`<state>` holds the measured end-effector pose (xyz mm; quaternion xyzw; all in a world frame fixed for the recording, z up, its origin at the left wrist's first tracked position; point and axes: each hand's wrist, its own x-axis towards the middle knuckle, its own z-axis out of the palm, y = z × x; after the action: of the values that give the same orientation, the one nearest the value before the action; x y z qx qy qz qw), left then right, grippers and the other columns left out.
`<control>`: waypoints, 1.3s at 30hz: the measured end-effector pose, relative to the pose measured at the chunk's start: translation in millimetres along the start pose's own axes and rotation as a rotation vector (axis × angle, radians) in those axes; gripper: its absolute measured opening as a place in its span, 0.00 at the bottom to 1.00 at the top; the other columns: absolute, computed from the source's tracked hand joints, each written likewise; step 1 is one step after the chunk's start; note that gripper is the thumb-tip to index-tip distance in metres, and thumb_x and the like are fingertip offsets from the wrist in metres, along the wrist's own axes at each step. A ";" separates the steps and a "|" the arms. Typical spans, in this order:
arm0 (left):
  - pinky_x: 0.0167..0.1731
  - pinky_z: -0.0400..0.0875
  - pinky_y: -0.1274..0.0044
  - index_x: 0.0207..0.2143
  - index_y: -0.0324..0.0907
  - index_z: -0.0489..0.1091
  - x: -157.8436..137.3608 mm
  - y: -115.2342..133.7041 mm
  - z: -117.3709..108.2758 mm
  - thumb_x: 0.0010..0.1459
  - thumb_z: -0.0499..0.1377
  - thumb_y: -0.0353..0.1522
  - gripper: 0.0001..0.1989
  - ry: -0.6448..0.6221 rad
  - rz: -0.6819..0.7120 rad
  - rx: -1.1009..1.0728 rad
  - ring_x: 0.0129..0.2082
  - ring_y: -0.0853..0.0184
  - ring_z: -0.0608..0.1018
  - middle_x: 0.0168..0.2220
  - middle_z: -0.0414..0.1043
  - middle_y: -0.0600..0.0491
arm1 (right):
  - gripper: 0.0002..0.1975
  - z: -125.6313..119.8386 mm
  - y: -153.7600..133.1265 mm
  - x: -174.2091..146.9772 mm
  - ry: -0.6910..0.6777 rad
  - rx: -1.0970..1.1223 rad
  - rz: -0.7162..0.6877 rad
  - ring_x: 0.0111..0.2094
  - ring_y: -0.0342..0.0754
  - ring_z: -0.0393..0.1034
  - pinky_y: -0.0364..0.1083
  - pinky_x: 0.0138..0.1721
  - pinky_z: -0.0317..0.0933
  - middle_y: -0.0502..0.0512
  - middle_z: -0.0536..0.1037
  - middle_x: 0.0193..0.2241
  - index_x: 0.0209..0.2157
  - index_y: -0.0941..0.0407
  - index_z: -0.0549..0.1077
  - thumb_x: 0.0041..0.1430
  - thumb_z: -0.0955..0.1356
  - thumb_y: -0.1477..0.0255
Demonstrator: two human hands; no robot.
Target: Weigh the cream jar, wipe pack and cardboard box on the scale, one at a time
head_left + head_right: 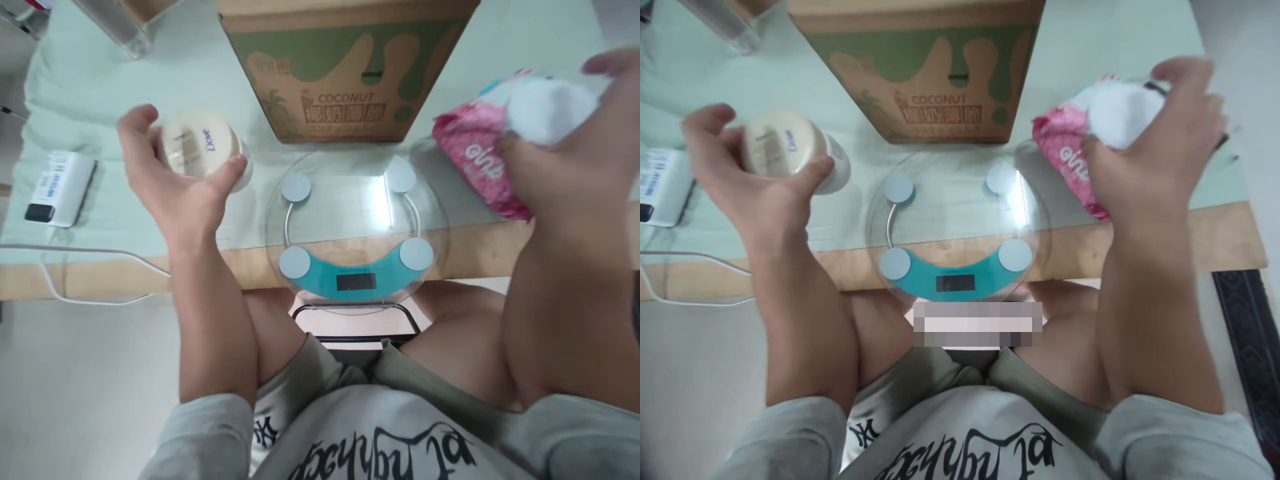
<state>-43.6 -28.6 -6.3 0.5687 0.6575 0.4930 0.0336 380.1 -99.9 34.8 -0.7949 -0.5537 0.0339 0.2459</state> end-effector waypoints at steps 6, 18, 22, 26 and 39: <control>0.63 0.75 0.61 0.65 0.41 0.64 -26.2 41.7 -1.3 0.25 0.81 0.60 0.67 -0.417 0.455 -0.381 0.59 0.52 0.76 0.62 0.70 0.46 | 0.54 6.1 -37.5 -8.5 -0.111 -0.102 0.174 0.75 0.70 0.49 0.65 0.79 0.49 0.71 0.52 0.71 0.71 0.57 0.63 0.44 0.84 0.74; 0.67 0.76 0.53 0.69 0.51 0.63 -74.3 85.6 19.2 0.48 0.75 0.57 0.51 -0.812 0.503 -0.382 0.67 0.45 0.75 0.67 0.71 0.46 | 0.29 83.5 -34.8 -52.6 -0.089 0.367 -0.669 0.65 0.53 0.71 0.58 0.66 0.71 0.60 0.74 0.62 0.62 0.53 0.67 0.59 0.63 0.80; 0.71 0.71 0.52 0.70 0.49 0.64 -62.6 71.4 18.7 0.44 0.72 0.66 0.57 -0.822 0.438 -0.505 0.74 0.43 0.67 0.73 0.64 0.43 | 0.29 88.5 -31.8 -52.7 -0.161 0.456 -0.653 0.62 0.53 0.73 0.58 0.65 0.73 0.60 0.76 0.59 0.62 0.52 0.69 0.59 0.62 0.80; 0.52 0.83 0.61 0.45 0.44 0.81 -45.1 51.0 19.1 0.69 0.56 0.60 0.31 -0.468 0.084 -0.565 0.48 0.57 0.86 0.45 0.85 0.46 | 0.27 89.6 -34.1 -52.7 -0.151 0.496 -0.568 0.59 0.53 0.75 0.57 0.63 0.74 0.60 0.78 0.57 0.60 0.54 0.71 0.59 0.62 0.79; 0.72 0.69 0.51 0.74 0.45 0.61 -80.3 90.7 10.9 0.53 0.71 0.61 0.55 -0.840 0.575 -0.327 0.75 0.42 0.65 0.76 0.59 0.38 | 0.21 88.8 -52.4 -44.0 -0.085 0.639 -0.417 0.50 0.47 0.78 0.50 0.54 0.78 0.57 0.79 0.51 0.54 0.53 0.71 0.60 0.63 0.76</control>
<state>56.1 -96.7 8.9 0.8618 0.3195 0.3082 0.2455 289.0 -94.0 -30.3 -0.5464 -0.6748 0.1869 0.4595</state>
